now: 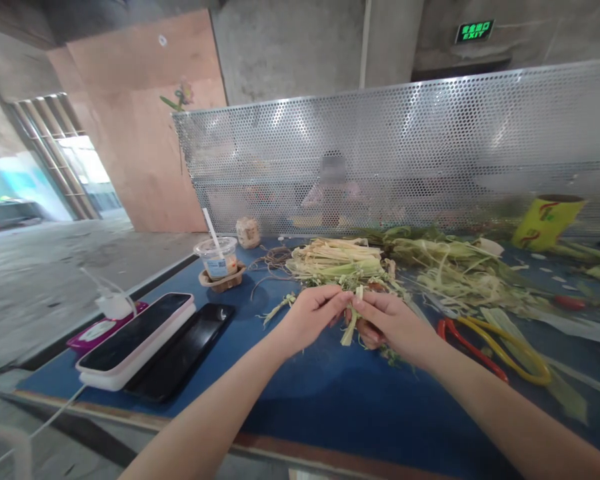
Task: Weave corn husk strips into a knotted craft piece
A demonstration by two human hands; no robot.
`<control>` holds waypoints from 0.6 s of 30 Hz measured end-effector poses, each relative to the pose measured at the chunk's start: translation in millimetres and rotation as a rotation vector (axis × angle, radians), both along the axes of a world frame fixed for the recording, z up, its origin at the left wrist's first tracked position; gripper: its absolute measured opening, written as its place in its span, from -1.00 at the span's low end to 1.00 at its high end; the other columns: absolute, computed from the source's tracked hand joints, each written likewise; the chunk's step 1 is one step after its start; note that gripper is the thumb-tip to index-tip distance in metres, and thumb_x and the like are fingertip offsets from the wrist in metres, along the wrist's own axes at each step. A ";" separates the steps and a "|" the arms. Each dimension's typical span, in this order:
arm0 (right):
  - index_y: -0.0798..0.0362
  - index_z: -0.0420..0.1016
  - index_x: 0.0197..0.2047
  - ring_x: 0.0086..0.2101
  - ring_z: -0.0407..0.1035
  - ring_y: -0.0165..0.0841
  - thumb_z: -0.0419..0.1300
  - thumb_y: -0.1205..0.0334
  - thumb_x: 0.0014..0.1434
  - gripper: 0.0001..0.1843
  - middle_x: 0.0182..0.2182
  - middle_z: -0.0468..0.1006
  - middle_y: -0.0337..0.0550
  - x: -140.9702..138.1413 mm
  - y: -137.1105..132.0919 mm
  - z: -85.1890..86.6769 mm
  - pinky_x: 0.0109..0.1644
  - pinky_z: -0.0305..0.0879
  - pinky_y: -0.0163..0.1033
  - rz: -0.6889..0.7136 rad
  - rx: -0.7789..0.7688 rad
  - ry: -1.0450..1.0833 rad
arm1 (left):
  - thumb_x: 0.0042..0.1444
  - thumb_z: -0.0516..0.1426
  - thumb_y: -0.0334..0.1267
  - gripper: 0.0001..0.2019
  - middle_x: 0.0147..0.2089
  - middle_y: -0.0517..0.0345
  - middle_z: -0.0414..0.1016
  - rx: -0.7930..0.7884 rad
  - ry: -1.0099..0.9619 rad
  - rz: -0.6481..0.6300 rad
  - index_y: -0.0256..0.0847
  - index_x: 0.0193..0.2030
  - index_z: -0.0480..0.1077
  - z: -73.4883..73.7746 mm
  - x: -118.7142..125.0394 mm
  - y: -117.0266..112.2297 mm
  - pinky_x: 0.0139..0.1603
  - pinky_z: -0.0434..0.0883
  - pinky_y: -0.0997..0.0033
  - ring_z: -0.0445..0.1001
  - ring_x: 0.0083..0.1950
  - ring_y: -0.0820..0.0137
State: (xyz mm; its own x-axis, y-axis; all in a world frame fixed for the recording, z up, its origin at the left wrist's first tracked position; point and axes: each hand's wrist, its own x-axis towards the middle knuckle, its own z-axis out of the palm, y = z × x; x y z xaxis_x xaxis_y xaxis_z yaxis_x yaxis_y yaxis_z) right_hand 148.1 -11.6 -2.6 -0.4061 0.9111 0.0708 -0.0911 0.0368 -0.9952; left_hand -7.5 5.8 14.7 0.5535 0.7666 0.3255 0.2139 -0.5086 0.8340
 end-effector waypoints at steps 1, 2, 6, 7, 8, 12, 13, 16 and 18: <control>0.10 0.24 -0.52 -0.75 -0.08 -0.61 0.13 -0.07 0.00 -0.62 -0.82 0.10 -0.47 0.6 0.2 0.0 -0.64 -0.11 -0.40 0.006 0.013 -0.012 | 0.14 -0.09 -0.11 -0.64 -0.65 0.32 0.11 -0.045 -0.038 -0.019 -0.26 -0.59 0.20 -1.1 0.0 0.7 -0.51 0.11 0.54 0.10 -0.58 0.57; 0.10 0.23 -0.53 -0.74 -0.07 -0.61 0.14 -0.04 0.00 -0.63 -0.81 0.10 -0.46 1.2 0.2 0.1 -0.64 -0.11 -0.40 0.008 0.025 -0.022 | 0.14 -0.08 -0.11 -0.63 -0.66 0.32 0.11 -0.084 -0.076 -0.031 -0.26 -0.61 0.18 -2.4 0.3 1.2 -0.51 0.11 0.54 0.09 -0.59 0.58; 0.11 0.26 -0.53 -0.73 -0.05 -0.61 0.11 0.00 0.04 -0.66 -0.80 0.10 -0.45 2.1 -0.9 1.6 -0.62 -0.08 -0.40 -0.008 0.089 -0.077 | 0.12 -0.04 -0.12 -0.61 -0.70 0.32 0.09 -0.242 -0.267 -0.055 -0.26 -0.67 0.10 -8.5 5.8 0.6 -0.50 0.12 0.53 0.08 -0.60 0.59; 0.12 0.27 -0.53 -0.73 -0.05 -0.60 0.09 0.00 0.05 -0.66 -0.80 0.10 -0.44 2.0 -1.4 1.8 -0.62 -0.08 -0.40 -0.017 0.103 -0.090 | 0.12 -0.04 -0.12 -0.60 -0.70 0.33 0.07 -0.287 -0.312 -0.058 -0.25 -0.67 0.08 -9.3 8.0 -0.1 -0.49 0.13 0.53 0.07 -0.60 0.59; 0.12 0.28 -0.53 -0.72 -0.04 -0.60 0.09 0.00 0.06 -0.66 -0.80 0.11 -0.44 1.8 -1.7 1.8 -0.62 -0.07 -0.40 -0.027 0.115 -0.101 | 0.12 -0.05 -0.11 -0.60 -0.71 0.34 0.04 -0.330 -0.346 -0.059 -0.24 -0.67 0.06 -9.4 9.9 -0.8 -0.49 0.14 0.52 0.07 -0.61 0.59; 0.12 0.29 -0.52 -0.73 -0.04 -0.60 0.08 0.00 0.07 -0.66 -0.79 0.14 -0.42 1.8 -0.8 -1.3 -0.63 -0.10 -0.40 0.003 0.104 -0.122 | 0.14 -0.11 -0.09 -0.60 -0.69 0.31 0.07 -0.261 -0.182 -0.045 -0.23 -0.66 0.06 -0.6 3.0 -2.0 -0.46 0.19 0.50 0.13 -0.59 0.55; 0.12 0.30 -0.49 -0.74 -0.05 -0.60 0.07 -0.01 0.07 -0.66 -0.79 0.14 -0.42 2.5 0.2 -2.5 -0.64 -0.11 -0.40 0.014 0.088 -0.119 | 0.15 -0.12 -0.09 -0.61 -0.64 0.26 0.18 -0.166 -0.024 -0.043 -0.24 -0.63 0.14 2.9 -5.5 -1.9 -0.39 0.23 0.47 0.20 -0.53 0.52; 0.12 0.33 -0.43 -0.74 -0.09 -0.60 0.04 -0.07 0.07 -0.62 -0.79 0.14 -0.42 6.5 5.3 -5.4 -0.64 -0.12 -0.39 -0.027 0.044 -0.085 | 0.14 -0.14 -0.09 -0.71 -0.27 0.10 0.41 0.190 0.338 0.260 -0.20 -0.28 0.28 9.0 -49.2 -3.1 -0.14 0.25 0.32 0.34 -0.21 0.36; 0.12 0.34 -0.42 -0.73 -0.11 -0.60 0.04 -0.08 0.07 -0.61 -0.77 0.14 -0.41 9.9 8.9 -6.4 -0.63 -0.13 -0.38 -0.081 0.029 -0.054 | 0.05 -0.03 -0.06 -0.70 -0.12 0.00 0.40 0.425 0.666 0.605 -0.18 -0.15 0.27 5.2 -87.5 -6.1 0.01 0.13 0.08 0.26 0.00 0.15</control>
State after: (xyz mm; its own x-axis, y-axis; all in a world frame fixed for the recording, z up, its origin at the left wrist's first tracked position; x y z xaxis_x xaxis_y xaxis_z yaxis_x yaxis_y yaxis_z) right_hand 158.0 -2.6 -9.0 -0.3348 0.9391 0.0778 -0.0330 0.0709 -0.9969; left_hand -95.0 -0.3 19.9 0.2776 0.8718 0.4036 0.8941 -0.3882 0.2235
